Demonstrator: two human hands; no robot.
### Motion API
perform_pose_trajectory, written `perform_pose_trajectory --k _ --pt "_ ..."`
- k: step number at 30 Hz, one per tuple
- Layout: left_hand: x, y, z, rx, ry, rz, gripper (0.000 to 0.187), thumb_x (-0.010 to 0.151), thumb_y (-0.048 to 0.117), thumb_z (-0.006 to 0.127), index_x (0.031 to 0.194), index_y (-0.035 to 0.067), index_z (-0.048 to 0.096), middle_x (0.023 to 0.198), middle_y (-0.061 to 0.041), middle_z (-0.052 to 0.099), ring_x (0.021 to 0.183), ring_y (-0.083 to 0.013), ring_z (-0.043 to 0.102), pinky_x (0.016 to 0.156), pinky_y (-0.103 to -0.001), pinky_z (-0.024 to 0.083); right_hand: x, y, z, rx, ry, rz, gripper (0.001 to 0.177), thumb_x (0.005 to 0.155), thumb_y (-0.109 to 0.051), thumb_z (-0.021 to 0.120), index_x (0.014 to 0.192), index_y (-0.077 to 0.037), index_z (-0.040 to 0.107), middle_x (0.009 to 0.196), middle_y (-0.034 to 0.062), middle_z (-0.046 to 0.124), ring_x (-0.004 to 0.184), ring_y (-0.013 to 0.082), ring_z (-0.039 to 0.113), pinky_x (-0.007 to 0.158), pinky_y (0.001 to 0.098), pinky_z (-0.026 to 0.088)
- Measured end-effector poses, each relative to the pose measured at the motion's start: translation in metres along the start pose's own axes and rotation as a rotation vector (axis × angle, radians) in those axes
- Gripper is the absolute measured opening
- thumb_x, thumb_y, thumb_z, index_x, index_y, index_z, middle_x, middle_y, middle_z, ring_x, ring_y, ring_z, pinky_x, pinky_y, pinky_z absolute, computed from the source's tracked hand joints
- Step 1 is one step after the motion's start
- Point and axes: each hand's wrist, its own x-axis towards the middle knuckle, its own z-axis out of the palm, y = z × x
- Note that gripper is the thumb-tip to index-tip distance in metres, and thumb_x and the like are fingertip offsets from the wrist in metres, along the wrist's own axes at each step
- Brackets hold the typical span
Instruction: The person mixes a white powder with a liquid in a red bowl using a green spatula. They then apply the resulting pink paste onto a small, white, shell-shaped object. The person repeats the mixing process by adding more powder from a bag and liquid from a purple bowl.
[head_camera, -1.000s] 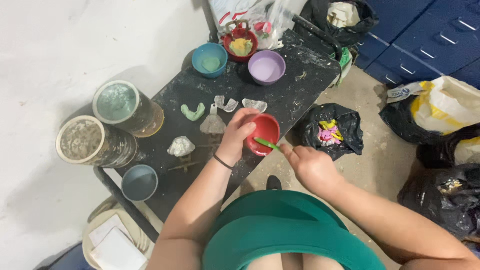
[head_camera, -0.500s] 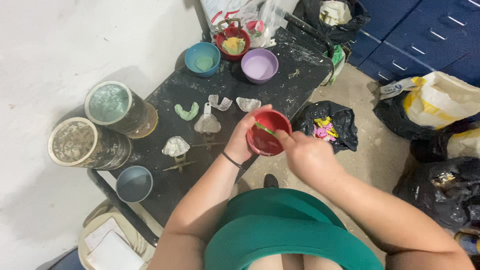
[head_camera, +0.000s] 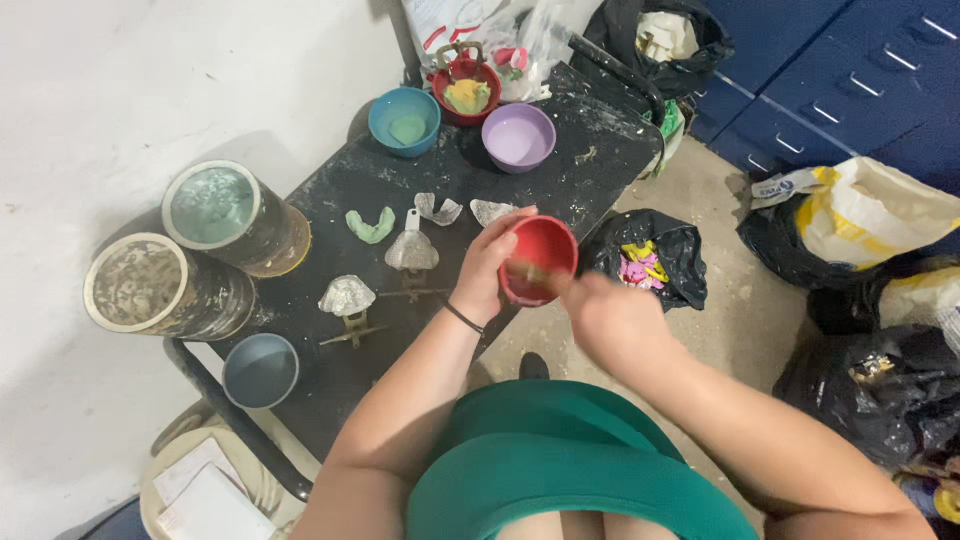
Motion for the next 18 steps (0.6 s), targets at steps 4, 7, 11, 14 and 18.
perform_pose_trajectory --k 4,7,11,14,18 --pt "0.001 0.006 0.012 -0.088 0.069 0.010 0.040 0.097 0.032 0.067 0.130 0.009 0.070 0.131 -0.011 0.071 0.114 -0.0190 0.067 0.100 -0.037 0.056 -0.002 -0.010 0.014 -0.145 0.067 -0.031 0.027 0.093 -0.016 0.056 0.118 -0.019 0.066 0.072 -0.0041 0.055 0.051 0.0147 0.064 0.042 0.0333 0.050" --pt "0.004 0.001 0.000 -0.029 0.041 0.016 0.039 0.094 0.032 0.072 0.127 0.013 0.072 0.132 -0.012 0.070 0.114 -0.0212 0.066 0.101 -0.041 0.054 -0.002 -0.006 0.007 0.014 -0.015 -0.085 0.023 0.092 -0.018 0.054 0.109 -0.020 0.070 0.069 -0.0043 0.058 0.050 0.0169 0.068 0.043 0.0353 0.053" --pt "0.003 0.004 0.003 0.037 0.031 0.040 0.051 0.091 0.033 0.076 0.135 0.009 0.068 0.129 -0.014 0.068 0.115 -0.0227 0.064 0.105 -0.041 0.052 -0.005 -0.004 0.026 -0.023 0.050 -0.034 0.029 0.092 -0.020 0.057 0.119 -0.019 0.068 0.072 -0.0014 0.056 0.051 0.0195 0.066 0.044 0.0368 0.051" --pt "-0.002 0.014 0.005 0.133 0.059 0.090 0.054 0.090 0.032 0.075 0.138 0.009 0.067 0.132 -0.012 0.067 0.121 -0.0196 0.060 0.109 -0.038 0.048 0.001 0.000 0.001 0.054 0.009 -0.097 0.030 0.091 -0.017 0.057 0.118 -0.018 0.071 0.070 0.0009 0.061 0.055 0.0217 0.070 0.047 0.0381 0.054" --pt "0.004 0.008 0.000 0.209 -0.023 0.146 0.063 0.086 0.038 0.079 0.141 0.010 0.067 0.133 -0.014 0.066 0.123 -0.0204 0.059 0.111 -0.040 0.044 0.021 0.052 -0.007 -0.040 0.174 -0.014 0.029 0.105 -0.020 0.055 0.128 -0.020 0.072 0.069 -0.0020 0.065 0.060 0.0140 0.068 0.054 0.0235 0.052"
